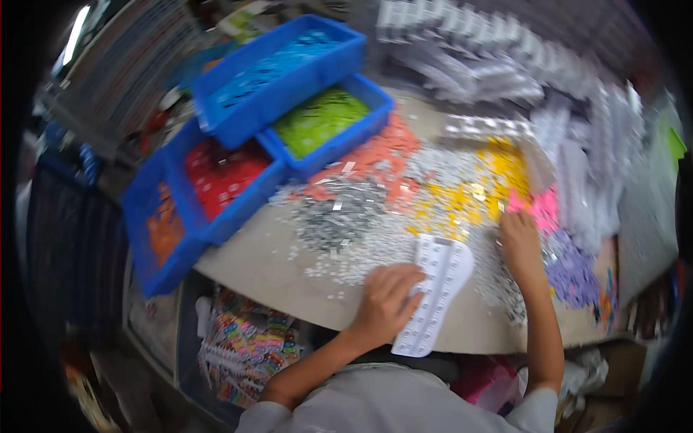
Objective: Assembling a toy xylophone by placing colorful metal keys and plastic components onto a white frame.
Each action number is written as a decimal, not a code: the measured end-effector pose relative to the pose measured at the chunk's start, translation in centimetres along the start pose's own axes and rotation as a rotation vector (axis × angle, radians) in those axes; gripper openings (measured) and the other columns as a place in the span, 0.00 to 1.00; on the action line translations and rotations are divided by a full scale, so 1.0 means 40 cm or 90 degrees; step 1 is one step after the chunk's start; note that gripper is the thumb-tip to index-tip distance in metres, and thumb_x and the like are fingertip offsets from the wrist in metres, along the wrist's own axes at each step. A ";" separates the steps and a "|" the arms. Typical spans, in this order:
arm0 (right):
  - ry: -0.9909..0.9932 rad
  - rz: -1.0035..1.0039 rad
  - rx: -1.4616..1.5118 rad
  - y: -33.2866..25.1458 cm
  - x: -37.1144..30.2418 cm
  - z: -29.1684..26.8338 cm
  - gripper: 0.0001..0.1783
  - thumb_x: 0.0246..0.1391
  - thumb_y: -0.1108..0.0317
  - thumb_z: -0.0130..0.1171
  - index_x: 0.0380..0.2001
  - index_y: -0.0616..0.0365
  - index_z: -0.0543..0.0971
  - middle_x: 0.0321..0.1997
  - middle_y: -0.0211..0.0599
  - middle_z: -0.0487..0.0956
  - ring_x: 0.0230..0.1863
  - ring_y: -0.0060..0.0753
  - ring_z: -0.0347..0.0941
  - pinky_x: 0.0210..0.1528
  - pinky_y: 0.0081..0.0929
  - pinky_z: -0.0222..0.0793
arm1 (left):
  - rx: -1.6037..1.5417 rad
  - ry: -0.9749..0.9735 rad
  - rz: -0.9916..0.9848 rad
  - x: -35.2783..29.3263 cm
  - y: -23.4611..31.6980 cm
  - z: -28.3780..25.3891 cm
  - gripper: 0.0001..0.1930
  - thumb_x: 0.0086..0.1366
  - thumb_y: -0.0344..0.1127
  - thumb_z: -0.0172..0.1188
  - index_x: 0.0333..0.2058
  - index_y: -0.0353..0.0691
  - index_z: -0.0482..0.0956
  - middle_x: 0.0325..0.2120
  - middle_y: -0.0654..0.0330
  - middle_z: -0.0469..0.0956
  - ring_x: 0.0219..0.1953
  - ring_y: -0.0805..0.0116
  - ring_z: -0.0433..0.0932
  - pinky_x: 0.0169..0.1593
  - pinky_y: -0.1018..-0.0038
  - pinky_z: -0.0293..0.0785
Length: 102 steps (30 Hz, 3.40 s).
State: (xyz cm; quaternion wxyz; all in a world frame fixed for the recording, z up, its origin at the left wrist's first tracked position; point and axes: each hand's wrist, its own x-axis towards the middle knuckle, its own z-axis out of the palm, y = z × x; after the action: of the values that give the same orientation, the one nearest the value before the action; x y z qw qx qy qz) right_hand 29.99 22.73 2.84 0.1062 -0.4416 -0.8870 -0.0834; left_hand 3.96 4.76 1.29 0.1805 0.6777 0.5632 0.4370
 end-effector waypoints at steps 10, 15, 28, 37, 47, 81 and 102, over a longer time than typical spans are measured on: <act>-0.077 0.023 0.607 -0.395 -0.093 -0.157 0.08 0.51 0.82 0.64 0.35 0.64 0.77 0.33 0.44 0.77 0.37 0.46 0.76 0.42 0.35 0.70 | -0.409 -0.045 -0.251 -0.038 -0.007 0.006 0.12 0.71 0.32 0.63 0.50 0.33 0.79 0.37 0.63 0.81 0.38 0.78 0.78 0.41 0.78 0.75; -0.048 0.125 0.679 -0.424 -0.112 -0.137 0.04 0.56 0.77 0.62 0.34 0.65 0.77 0.33 0.40 0.80 0.35 0.36 0.78 0.43 0.28 0.71 | -0.571 -0.156 -0.400 -0.067 -0.074 -0.126 0.09 0.72 0.34 0.62 0.46 0.37 0.82 0.35 0.68 0.81 0.36 0.81 0.77 0.41 0.80 0.75; 0.076 0.199 0.599 -0.362 -0.203 -0.049 0.02 0.61 0.76 0.58 0.34 0.64 0.77 0.31 0.40 0.75 0.35 0.37 0.71 0.40 0.31 0.67 | -0.284 0.657 -0.192 0.320 -0.448 -0.919 0.22 0.75 0.43 0.55 0.59 0.35 0.67 0.51 0.50 0.80 0.41 0.66 0.82 0.39 0.71 0.75; 0.185 0.370 0.560 -0.292 -0.287 -0.011 0.09 0.68 0.71 0.53 0.34 0.66 0.74 0.32 0.33 0.73 0.34 0.26 0.67 0.42 0.25 0.65 | 0.318 0.192 -0.020 0.129 -0.279 -0.468 0.05 0.70 0.32 0.60 0.38 0.37 0.82 0.31 0.55 0.83 0.34 0.60 0.84 0.37 0.68 0.77; 0.163 0.238 0.396 -0.272 -0.290 -0.015 0.03 0.55 0.79 0.61 0.34 0.63 0.78 0.33 0.46 0.76 0.37 0.49 0.73 0.41 0.38 0.68 | 0.335 0.066 -0.113 0.057 -0.432 -0.355 0.03 0.60 0.26 0.63 0.33 0.35 0.80 0.32 0.53 0.76 0.39 0.52 0.77 0.45 0.64 0.73; 0.135 0.206 0.363 -0.025 -0.042 -0.078 0.08 0.57 0.84 0.55 0.38 0.62 0.78 0.38 0.46 0.77 0.42 0.48 0.75 0.48 0.38 0.70 | -0.084 0.052 -0.057 0.116 -0.127 -0.102 0.07 0.62 0.24 0.66 0.39 0.35 0.86 0.35 0.58 0.82 0.37 0.68 0.80 0.37 0.74 0.74; 0.057 0.027 0.375 -0.245 -0.004 0.004 0.11 0.50 0.80 0.66 0.38 0.59 0.80 0.44 0.39 0.79 0.44 0.42 0.73 0.48 0.37 0.71 | -0.059 -0.085 0.060 0.183 -0.081 0.078 0.06 0.57 0.27 0.68 0.32 0.37 0.80 0.29 0.56 0.79 0.37 0.56 0.79 0.42 0.63 0.76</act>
State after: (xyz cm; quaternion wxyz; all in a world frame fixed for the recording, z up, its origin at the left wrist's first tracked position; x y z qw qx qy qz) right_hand 22.21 16.82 2.10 0.2702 -0.4064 -0.8580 0.1604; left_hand 4.38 13.25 0.01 0.2283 0.7219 0.4967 0.4243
